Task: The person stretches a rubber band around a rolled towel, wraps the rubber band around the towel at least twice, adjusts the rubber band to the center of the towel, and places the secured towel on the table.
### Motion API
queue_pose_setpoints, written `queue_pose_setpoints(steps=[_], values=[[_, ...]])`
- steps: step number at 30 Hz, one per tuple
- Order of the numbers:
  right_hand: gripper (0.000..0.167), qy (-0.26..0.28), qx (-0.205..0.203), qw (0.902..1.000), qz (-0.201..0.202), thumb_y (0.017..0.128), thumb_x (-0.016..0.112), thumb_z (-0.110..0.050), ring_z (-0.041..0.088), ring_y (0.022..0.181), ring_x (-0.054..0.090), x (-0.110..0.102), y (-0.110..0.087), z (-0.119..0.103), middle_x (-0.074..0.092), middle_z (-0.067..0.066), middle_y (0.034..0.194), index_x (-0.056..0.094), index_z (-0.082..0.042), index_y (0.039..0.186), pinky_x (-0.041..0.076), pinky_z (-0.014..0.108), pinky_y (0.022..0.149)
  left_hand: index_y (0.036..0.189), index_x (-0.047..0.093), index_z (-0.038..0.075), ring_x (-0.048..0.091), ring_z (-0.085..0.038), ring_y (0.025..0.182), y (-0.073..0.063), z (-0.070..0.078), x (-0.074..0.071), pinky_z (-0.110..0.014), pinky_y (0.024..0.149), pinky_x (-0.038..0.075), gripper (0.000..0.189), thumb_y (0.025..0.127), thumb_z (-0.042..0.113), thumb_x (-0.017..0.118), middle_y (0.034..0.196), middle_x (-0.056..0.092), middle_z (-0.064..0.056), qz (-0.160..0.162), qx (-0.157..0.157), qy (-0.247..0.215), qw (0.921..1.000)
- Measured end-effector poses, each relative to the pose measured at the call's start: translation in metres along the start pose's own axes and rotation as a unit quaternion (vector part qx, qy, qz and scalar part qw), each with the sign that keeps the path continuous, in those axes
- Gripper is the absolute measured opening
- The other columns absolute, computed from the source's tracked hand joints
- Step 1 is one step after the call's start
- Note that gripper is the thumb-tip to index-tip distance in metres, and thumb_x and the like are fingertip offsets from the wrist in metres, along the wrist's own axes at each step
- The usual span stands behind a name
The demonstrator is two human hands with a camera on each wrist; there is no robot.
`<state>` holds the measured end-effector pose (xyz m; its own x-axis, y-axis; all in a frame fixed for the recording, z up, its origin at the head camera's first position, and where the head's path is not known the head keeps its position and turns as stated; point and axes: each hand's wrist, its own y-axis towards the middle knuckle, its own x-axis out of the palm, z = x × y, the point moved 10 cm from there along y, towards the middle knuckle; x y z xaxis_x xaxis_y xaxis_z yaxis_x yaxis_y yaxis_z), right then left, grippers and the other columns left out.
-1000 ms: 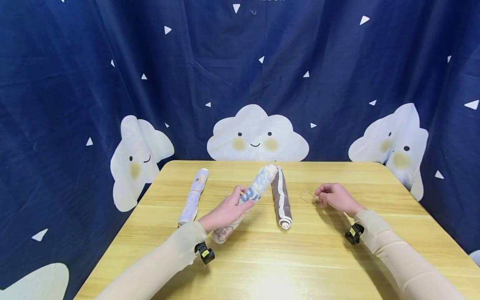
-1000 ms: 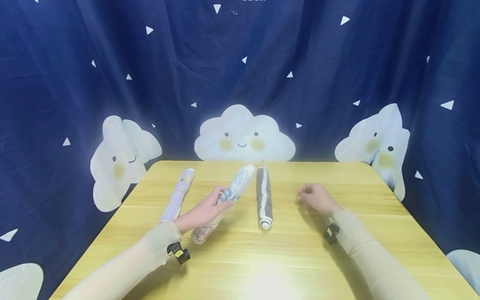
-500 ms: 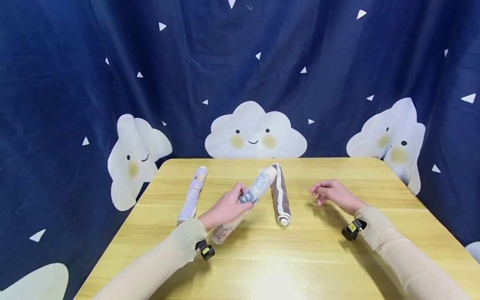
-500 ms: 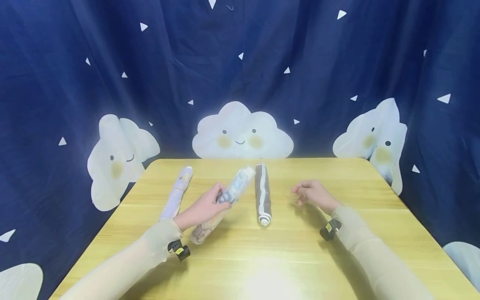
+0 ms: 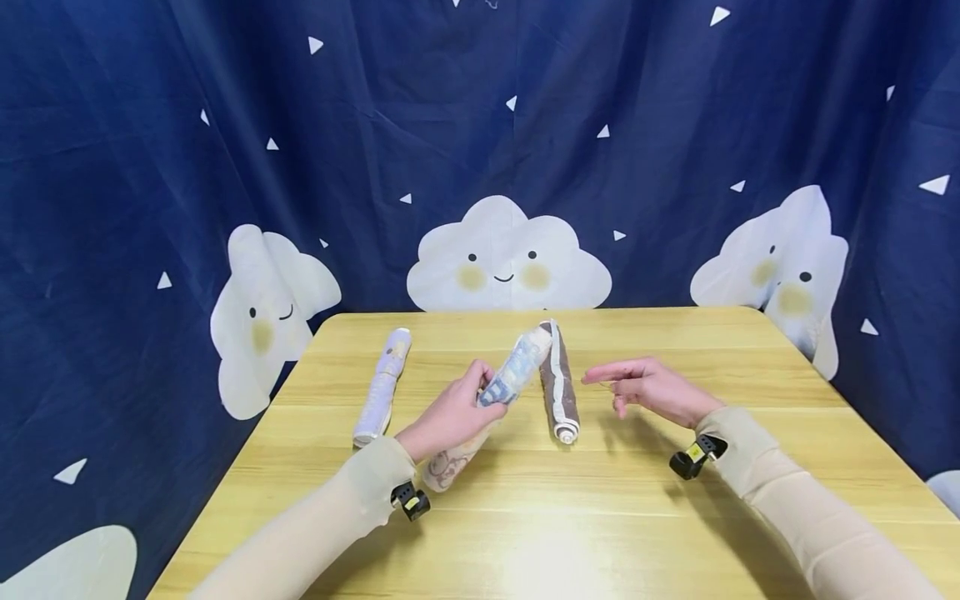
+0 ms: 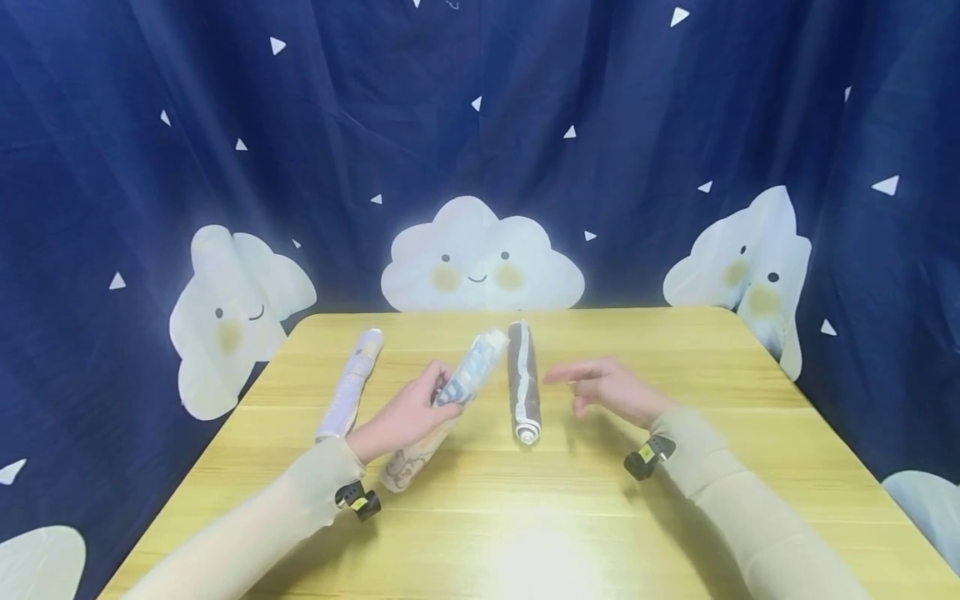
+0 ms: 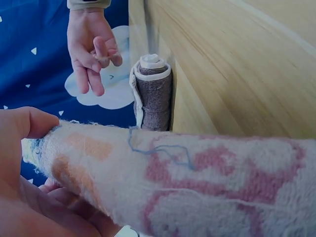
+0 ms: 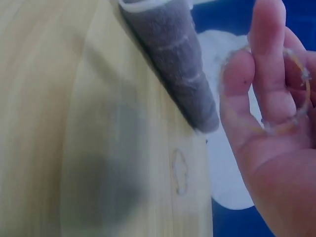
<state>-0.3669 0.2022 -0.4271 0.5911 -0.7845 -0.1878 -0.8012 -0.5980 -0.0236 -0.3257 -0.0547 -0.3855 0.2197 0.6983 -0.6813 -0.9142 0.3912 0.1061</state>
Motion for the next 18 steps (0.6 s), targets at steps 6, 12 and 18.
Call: queue_pose_setpoints(steps=[6, 12, 18], values=[[0.041, -0.001, 0.022, 0.9994, -0.025, 0.102, 0.047, -0.003, 0.019, 0.074, 0.067, 0.018, 0.004, 0.003, 0.054, 0.035, 0.135, 0.047, 0.011, 0.141, 0.056, 0.033, 0.08, 0.112, 0.044, 0.021, 0.06, -0.016, 0.086, -0.002, -0.001, 0.0, -0.034, 0.076, 0.051, 0.031, 0.092, 0.03, 0.066, 0.101, 0.063, -0.002, -0.001, 0.0, 0.001, 1.0], [0.04, 0.023, 0.043, 0.9986, -0.024, 0.102, 0.039, 0.002, 0.03, 0.1, 0.069, 0.025, 0.007, 0.008, 0.053, 0.039, 0.132, 0.043, 0.018, 0.139, 0.058, 0.036, 0.084, 0.112, 0.044, 0.021, 0.06, -0.016, 0.087, -0.003, -0.002, 0.0, -0.034, 0.077, 0.051, 0.031, 0.092, 0.03, 0.066, 0.102, 0.063, -0.002, -0.002, 0.003, -0.005, 1.0], [0.036, 0.007, 0.046, 0.9988, -0.012, 0.097, 0.049, 0.005, 0.041, 0.118, 0.062, 0.026, 0.008, 0.017, 0.059, 0.028, 0.13, 0.055, 0.012, 0.133, 0.058, 0.038, 0.082, 0.112, 0.045, 0.021, 0.06, -0.015, 0.086, -0.003, -0.004, 0.001, -0.033, 0.076, 0.05, 0.031, 0.091, 0.03, 0.066, 0.101, 0.063, -0.002, -0.001, 0.001, -0.01, 1.0]])
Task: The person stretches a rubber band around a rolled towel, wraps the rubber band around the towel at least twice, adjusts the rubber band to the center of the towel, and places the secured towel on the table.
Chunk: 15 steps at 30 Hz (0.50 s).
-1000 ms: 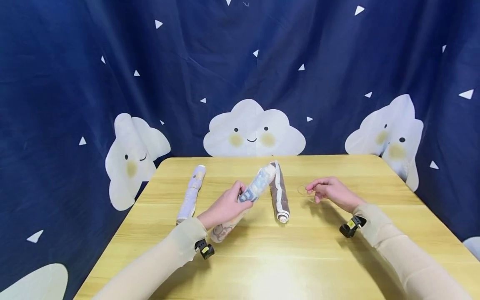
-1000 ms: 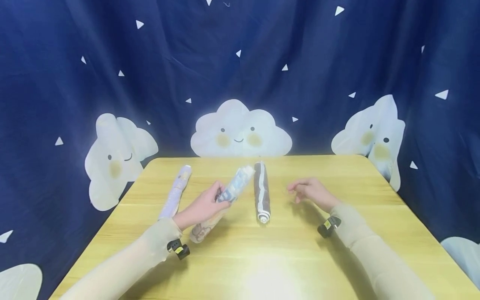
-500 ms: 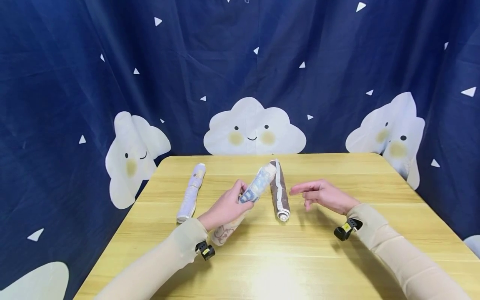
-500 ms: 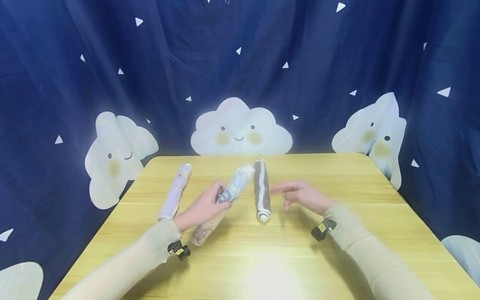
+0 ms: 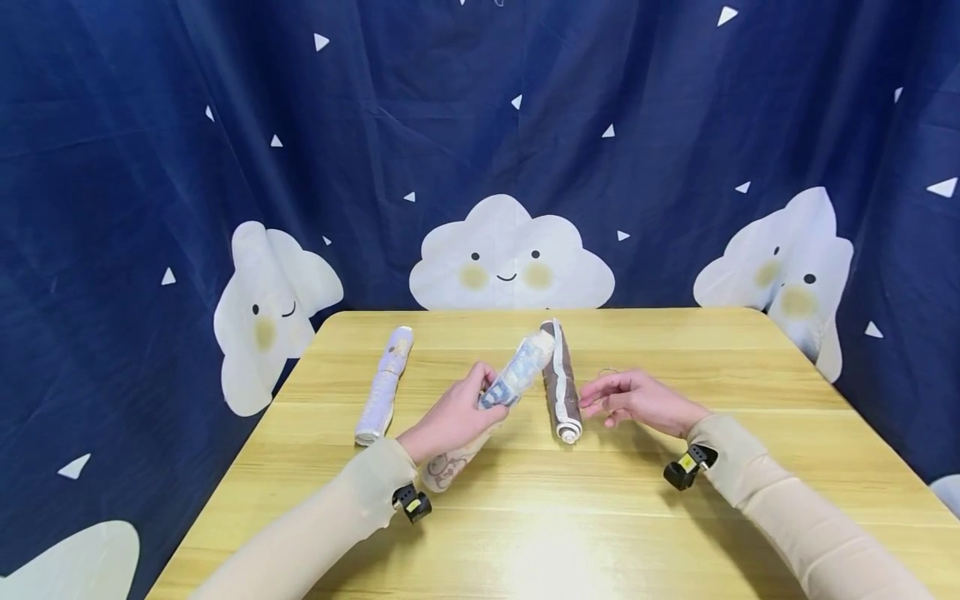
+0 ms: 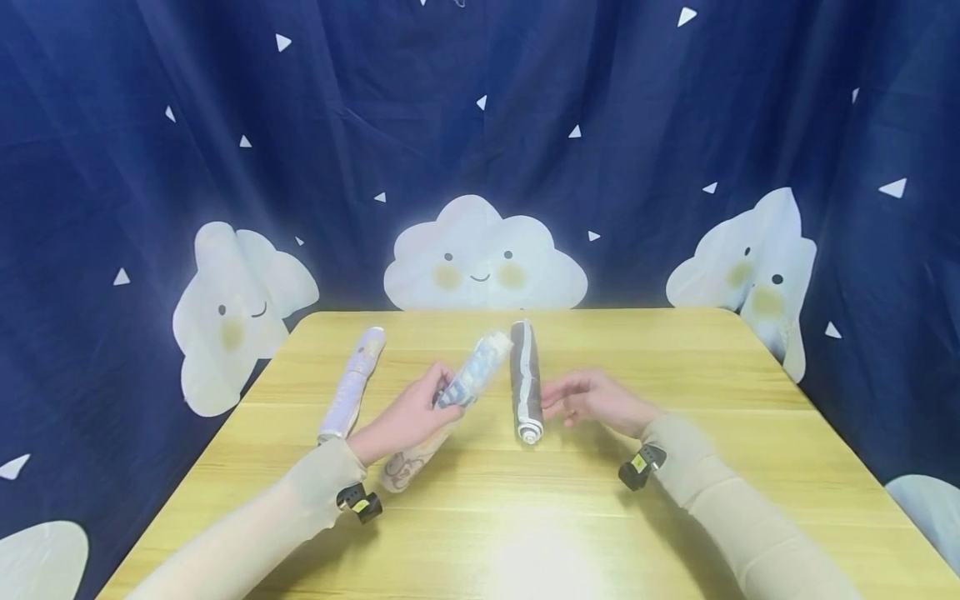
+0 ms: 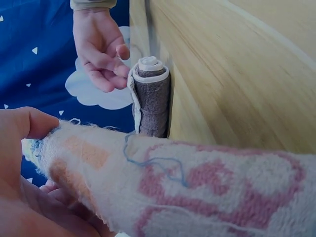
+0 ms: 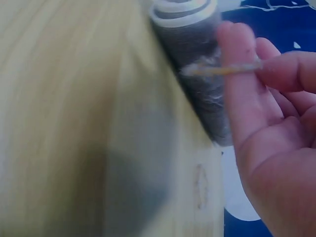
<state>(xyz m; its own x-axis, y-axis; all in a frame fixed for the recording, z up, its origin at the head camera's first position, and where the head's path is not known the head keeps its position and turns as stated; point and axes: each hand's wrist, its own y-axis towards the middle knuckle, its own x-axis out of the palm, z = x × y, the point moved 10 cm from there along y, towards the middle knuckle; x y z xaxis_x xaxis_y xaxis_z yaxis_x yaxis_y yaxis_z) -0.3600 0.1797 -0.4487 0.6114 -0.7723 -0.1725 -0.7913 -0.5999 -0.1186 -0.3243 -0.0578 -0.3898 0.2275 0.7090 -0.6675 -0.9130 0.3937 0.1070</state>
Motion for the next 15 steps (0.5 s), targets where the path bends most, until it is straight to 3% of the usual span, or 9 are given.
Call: queue_pose_setpoints(steps=[3, 9, 15], values=[[0.035, -0.025, -0.004, 0.9996, 0.013, 0.094, 0.056, 0.005, 0.038, 0.117, 0.063, -0.0004, 0.0, 0.0021, 0.062, 0.024, 0.127, 0.061, 0.007, 0.128, 0.059, 0.036, 0.077, 0.113, 0.045, 0.02, 0.059, -0.016, 0.086, 0.0007, 0.0003, 0.0014, -0.033, 0.076, 0.05, 0.031, 0.091, 0.029, 0.066, 0.102, 0.062, -0.003, -0.001, 0.003, 0.003, 1.0], [0.033, -0.053, -0.019, 0.998, 0.027, 0.095, 0.054, 0.004, 0.038, 0.115, 0.064, -0.0029, 0.0001, 0.0019, 0.063, 0.024, 0.126, 0.063, 0.006, 0.126, 0.056, 0.03, 0.066, 0.112, 0.045, 0.02, 0.059, -0.017, 0.084, 0.0011, 0.0003, 0.0033, -0.033, 0.074, 0.05, 0.031, 0.091, 0.029, 0.065, 0.101, 0.062, -0.005, -0.002, 0.003, 0.004, 1.0], [0.028, -0.087, -0.018, 0.995, 0.045, 0.092, 0.066, -0.002, 0.039, 0.096, 0.066, -0.0035, -0.0002, 0.0009, 0.068, 0.022, 0.118, 0.065, 0.002, 0.12, 0.058, 0.033, 0.065, 0.113, 0.045, 0.02, 0.059, -0.016, 0.085, 0.0006, 0.0009, 0.0044, -0.032, 0.074, 0.05, 0.031, 0.091, 0.027, 0.065, 0.102, 0.062, -0.005, -0.001, 0.004, 0.004, 1.0]])
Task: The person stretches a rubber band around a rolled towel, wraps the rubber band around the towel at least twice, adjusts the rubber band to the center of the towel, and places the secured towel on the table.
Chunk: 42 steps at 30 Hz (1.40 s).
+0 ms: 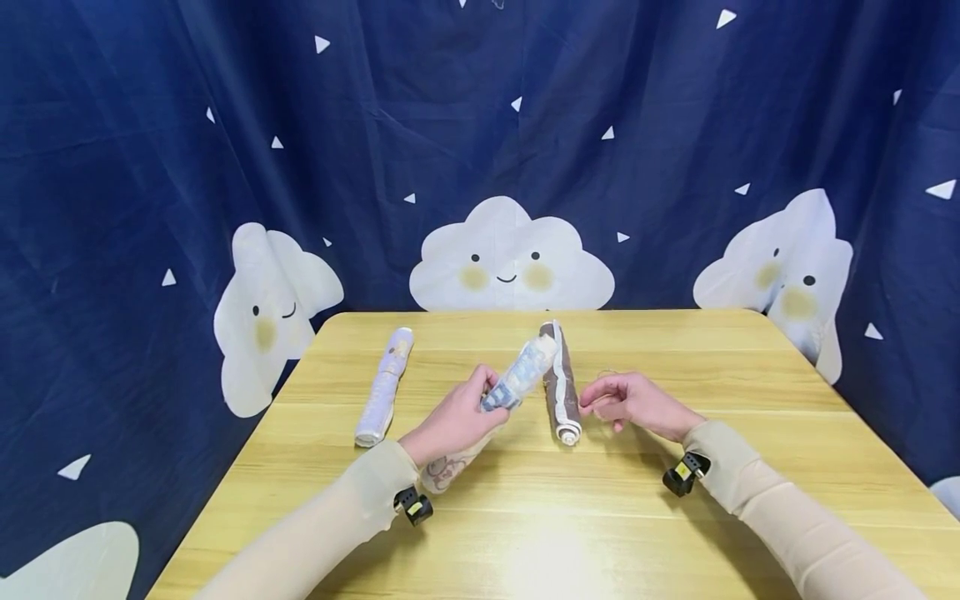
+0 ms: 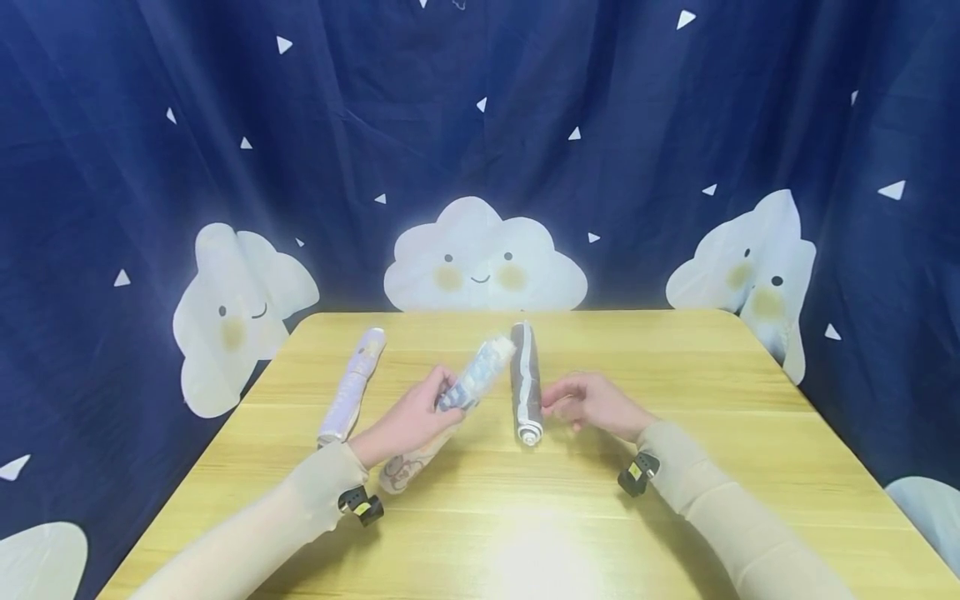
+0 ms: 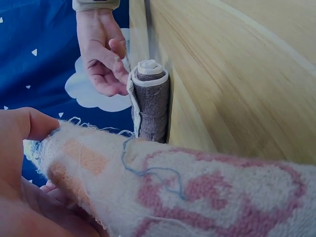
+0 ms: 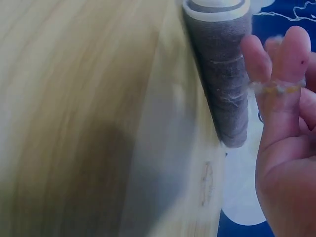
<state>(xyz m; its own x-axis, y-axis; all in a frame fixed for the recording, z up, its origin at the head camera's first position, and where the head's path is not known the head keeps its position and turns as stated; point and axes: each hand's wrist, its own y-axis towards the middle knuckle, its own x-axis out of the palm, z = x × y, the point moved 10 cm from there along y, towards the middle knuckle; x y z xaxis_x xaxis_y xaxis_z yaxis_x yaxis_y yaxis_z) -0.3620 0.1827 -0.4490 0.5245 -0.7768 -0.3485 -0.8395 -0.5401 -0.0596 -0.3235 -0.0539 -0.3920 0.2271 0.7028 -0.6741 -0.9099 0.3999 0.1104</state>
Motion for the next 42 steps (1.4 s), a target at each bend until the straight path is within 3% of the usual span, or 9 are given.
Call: queue_pose_setpoints(steps=[6, 12, 19, 24, 29, 33, 37, 42], values=[[0.019, -0.015, -0.006, 0.9995, 0.026, 0.088, 0.076, -0.012, 0.028, 0.087, 0.064, 0.002, -0.001, -0.003, 0.061, 0.017, 0.108, 0.065, 0.0, 0.097, 0.059, 0.042, 0.065, 0.112, 0.045, 0.02, 0.059, -0.016, 0.086, -0.002, 0.001, 0.001, -0.033, 0.075, 0.051, 0.03, 0.09, 0.026, 0.065, 0.103, 0.062, -0.007, 0.002, 0.003, -0.001, 1.0], [0.025, -0.003, -0.022, 0.9987, 0.046, 0.094, 0.07, -0.013, 0.047, 0.08, 0.065, 0.0, -0.005, -0.007, 0.058, 0.026, 0.096, 0.062, 0.01, 0.089, 0.059, 0.044, 0.065, 0.112, 0.046, 0.021, 0.059, -0.016, 0.085, -0.002, -0.002, 0.002, -0.033, 0.075, 0.051, 0.03, 0.09, 0.028, 0.065, 0.102, 0.062, -0.005, 0.002, 0.002, -0.006, 1.0], [0.034, -0.02, -0.026, 0.9994, 0.014, 0.101, 0.061, -0.024, 0.04, 0.076, 0.066, 0.004, -0.007, -0.009, 0.067, 0.028, 0.085, 0.071, 0.008, 0.105, 0.058, 0.038, 0.069, 0.132, 0.044, 0.027, 0.061, -0.014, 0.087, -0.001, -0.001, 0.002, -0.034, 0.075, 0.052, 0.046, 0.091, 0.027, 0.065, 0.106, 0.062, 0.0, -0.004, 0.009, -0.003, 0.9999], [0.035, -0.007, -0.024, 0.9995, -0.018, 0.104, 0.055, -0.027, 0.044, 0.088, 0.066, 0.013, -0.009, -0.01, 0.072, 0.026, 0.096, 0.073, 0.002, 0.112, 0.058, 0.045, 0.08, 0.141, 0.04, 0.032, 0.062, -0.013, 0.087, -0.001, 0.004, 0.001, -0.033, 0.076, 0.052, 0.057, 0.09, 0.027, 0.065, 0.106, 0.062, 0.004, -0.007, 0.024, 0.011, 0.9996], [0.033, -0.008, -0.033, 0.9992, -0.022, 0.105, 0.054, -0.028, 0.041, 0.095, 0.068, 0.018, -0.008, -0.015, 0.074, 0.02, 0.101, 0.073, -0.003, 0.115, 0.058, 0.046, 0.082, 0.141, 0.041, 0.035, 0.061, -0.013, 0.084, -0.001, 0.01, 0.002, -0.032, 0.073, 0.052, 0.048, 0.098, 0.043, 0.06, 0.104, 0.063, 0.004, -0.009, 0.049, 0.019, 0.9986], [0.034, -0.005, -0.043, 0.9988, -0.024, 0.104, 0.055, -0.026, 0.042, 0.093, 0.069, 0.023, -0.006, -0.02, 0.074, 0.017, 0.103, 0.07, 0.0, 0.121, 0.058, 0.045, 0.079, 0.135, 0.044, 0.034, 0.06, -0.013, 0.077, 0.0, 0.014, 0.003, -0.031, 0.067, 0.05, 0.045, 0.098, 0.057, 0.054, 0.097, 0.063, 0.004, -0.011, 0.064, 0.019, 0.9977], [0.039, 0.009, -0.049, 0.9985, -0.021, 0.102, 0.06, -0.024, 0.041, 0.087, 0.069, 0.027, -0.006, -0.027, 0.074, 0.019, 0.103, 0.066, 0.007, 0.125, 0.058, 0.048, 0.078, 0.127, 0.047, 0.033, 0.059, -0.012, 0.072, 0.001, 0.016, 0.004, -0.03, 0.063, 0.049, 0.037, 0.098, 0.054, 0.057, 0.089, 0.063, 0.004, -0.015, 0.068, 0.022, 0.9974], [0.039, 0.034, -0.045, 0.9984, -0.005, 0.097, 0.066, -0.018, 0.023, 0.086, 0.072, 0.029, -0.007, -0.033, 0.075, 0.017, 0.102, 0.064, 0.008, 0.126, 0.059, 0.044, 0.082, 0.126, 0.045, 0.035, 0.061, -0.011, 0.071, 0.001, 0.019, 0.005, -0.03, 0.064, 0.05, 0.038, 0.095, 0.05, 0.063, 0.088, 0.065, 0.008, -0.022, 0.062, 0.022, 0.9976]])
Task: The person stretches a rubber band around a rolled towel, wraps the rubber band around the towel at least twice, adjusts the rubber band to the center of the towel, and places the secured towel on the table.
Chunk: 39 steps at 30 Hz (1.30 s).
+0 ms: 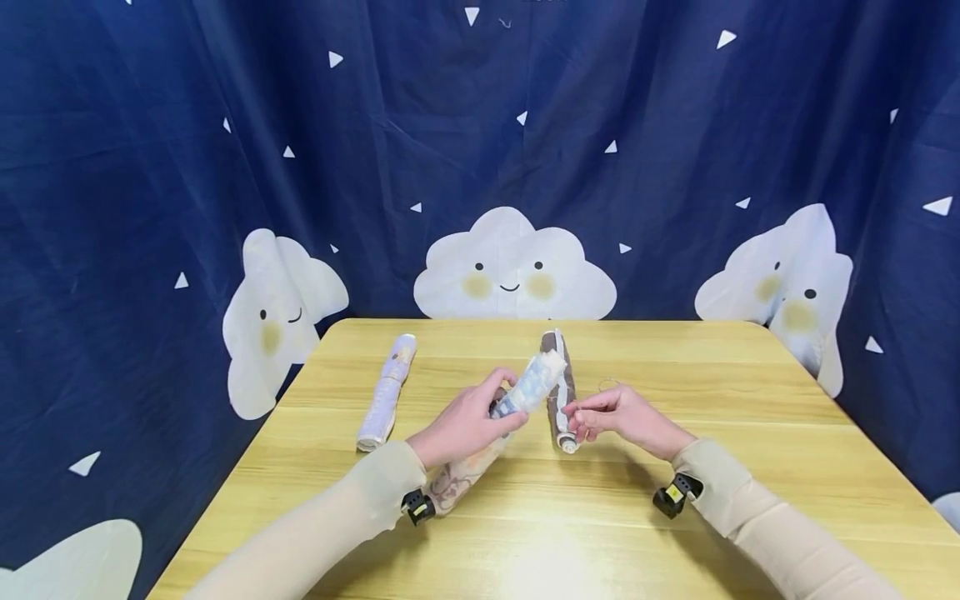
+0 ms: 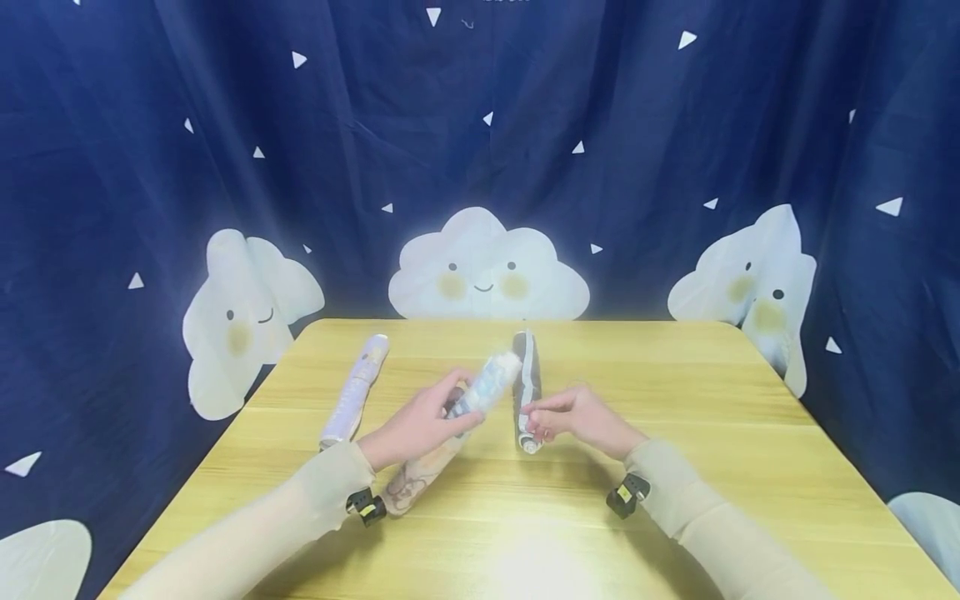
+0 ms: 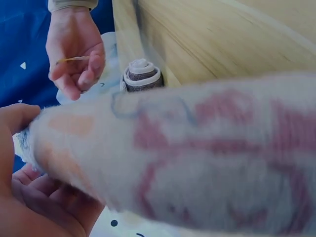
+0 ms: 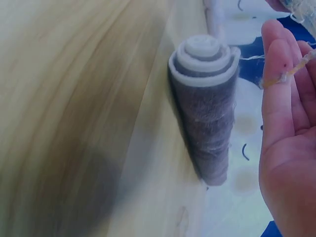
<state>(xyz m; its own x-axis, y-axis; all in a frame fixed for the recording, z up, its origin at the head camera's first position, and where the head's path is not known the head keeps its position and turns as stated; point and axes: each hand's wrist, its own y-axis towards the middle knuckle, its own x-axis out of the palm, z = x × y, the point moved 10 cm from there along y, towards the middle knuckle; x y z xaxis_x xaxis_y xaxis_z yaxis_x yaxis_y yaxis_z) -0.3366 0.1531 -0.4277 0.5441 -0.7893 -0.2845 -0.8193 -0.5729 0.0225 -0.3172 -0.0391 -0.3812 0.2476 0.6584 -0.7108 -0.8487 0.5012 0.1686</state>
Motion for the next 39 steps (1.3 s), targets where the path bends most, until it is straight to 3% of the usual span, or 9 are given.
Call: queue_pose_setpoints(steps=[5, 10, 17, 21, 28, 33, 36, 39], values=[[0.044, 0.006, -0.007, 0.9999, 0.009, 0.095, 0.069, -0.014, 0.016, 0.093, 0.071, -0.001, -0.002, -0.006, 0.071, 0.023, 0.109, 0.06, 0.007, 0.132, 0.059, 0.033, 0.085, 0.134, 0.043, 0.039, 0.062, -0.011, 0.074, 0.001, 0.005, 0.003, -0.03, 0.066, 0.051, 0.047, 0.094, 0.048, 0.066, 0.093, 0.064, 0.009, -0.013, 0.016, 0.004, 0.9998], [0.049, -0.01, -0.02, 0.9996, 0.017, 0.094, 0.068, -0.014, 0.029, 0.111, 0.065, -0.006, -0.003, -0.019, 0.062, 0.031, 0.122, 0.054, 0.006, 0.137, 0.054, 0.028, 0.094, 0.138, 0.042, 0.042, 0.059, -0.008, 0.07, 0.001, 0.007, 0.008, -0.027, 0.063, 0.05, 0.05, 0.095, 0.045, 0.067, 0.09, 0.063, 0.01, -0.019, 0.041, 0.032, 0.9985], [0.062, -0.06, -0.018, 0.997, 0.046, 0.094, 0.07, -0.02, 0.038, 0.133, 0.049, -0.012, 0.0, -0.033, 0.059, 0.014, 0.139, 0.045, -0.006, 0.149, 0.045, 0.034, 0.102, 0.148, 0.036, 0.042, 0.059, -0.005, 0.07, -0.001, 0.01, 0.013, -0.024, 0.063, 0.05, 0.061, 0.096, 0.039, 0.067, 0.088, 0.063, 0.009, -0.031, 0.065, 0.051, 0.9961], [0.063, -0.073, -0.035, 0.9958, 0.043, 0.092, 0.072, -0.018, 0.035, 0.125, 0.054, -0.009, 0.005, -0.048, 0.062, 0.013, 0.133, 0.047, -0.007, 0.149, 0.049, 0.033, 0.097, 0.15, 0.035, 0.041, 0.06, -0.006, 0.076, -0.001, 0.015, 0.013, -0.024, 0.068, 0.05, 0.063, 0.096, 0.036, 0.068, 0.094, 0.065, 0.008, -0.025, 0.079, 0.069, 0.9942], [0.067, -0.131, -0.069, 0.9888, 0.021, 0.083, 0.083, -0.022, 0.022, 0.107, 0.06, 0.002, 0.018, -0.067, 0.063, 0.013, 0.126, 0.055, -0.012, 0.142, 0.053, 0.026, 0.087, 0.154, 0.036, 0.035, 0.061, -0.006, 0.094, -0.001, 0.03, 0.02, -0.025, 0.079, 0.051, 0.066, 0.096, 0.036, 0.068, 0.121, 0.067, 0.003, -0.029, 0.121, 0.14, 0.9823], [0.07, -0.174, -0.067, 0.9824, -0.002, 0.079, 0.087, -0.029, 0.02, 0.098, 0.064, 0.016, 0.025, -0.073, 0.064, 0.009, 0.126, 0.057, -0.011, 0.14, 0.055, 0.026, 0.082, 0.152, 0.035, 0.034, 0.061, -0.006, 0.085, 0.002, 0.035, 0.02, -0.021, 0.069, 0.05, 0.066, 0.096, 0.034, 0.068, 0.114, 0.068, 0.002, -0.013, 0.127, 0.143, 0.9815], [0.065, -0.18, -0.062, 0.9816, 0.002, 0.078, 0.087, -0.031, 0.02, 0.091, 0.065, 0.019, 0.026, -0.074, 0.067, 0.009, 0.117, 0.061, -0.012, 0.134, 0.055, 0.027, 0.077, 0.153, 0.032, 0.032, 0.059, -0.006, 0.078, 0.002, 0.035, 0.02, -0.019, 0.064, 0.048, 0.069, 0.095, 0.032, 0.069, 0.107, 0.067, 0.001, -0.002, 0.129, 0.135, 0.9823], [0.062, -0.179, -0.064, 0.9819, -0.003, 0.078, 0.087, -0.03, 0.019, 0.09, 0.065, 0.021, 0.027, -0.074, 0.068, 0.009, 0.113, 0.062, -0.01, 0.131, 0.056, 0.027, 0.076, 0.156, 0.029, 0.032, 0.06, -0.006, 0.08, 0.001, 0.037, 0.021, -0.018, 0.066, 0.049, 0.071, 0.096, 0.03, 0.067, 0.11, 0.068, 0.0, 0.001, 0.144, 0.136, 0.9802]])
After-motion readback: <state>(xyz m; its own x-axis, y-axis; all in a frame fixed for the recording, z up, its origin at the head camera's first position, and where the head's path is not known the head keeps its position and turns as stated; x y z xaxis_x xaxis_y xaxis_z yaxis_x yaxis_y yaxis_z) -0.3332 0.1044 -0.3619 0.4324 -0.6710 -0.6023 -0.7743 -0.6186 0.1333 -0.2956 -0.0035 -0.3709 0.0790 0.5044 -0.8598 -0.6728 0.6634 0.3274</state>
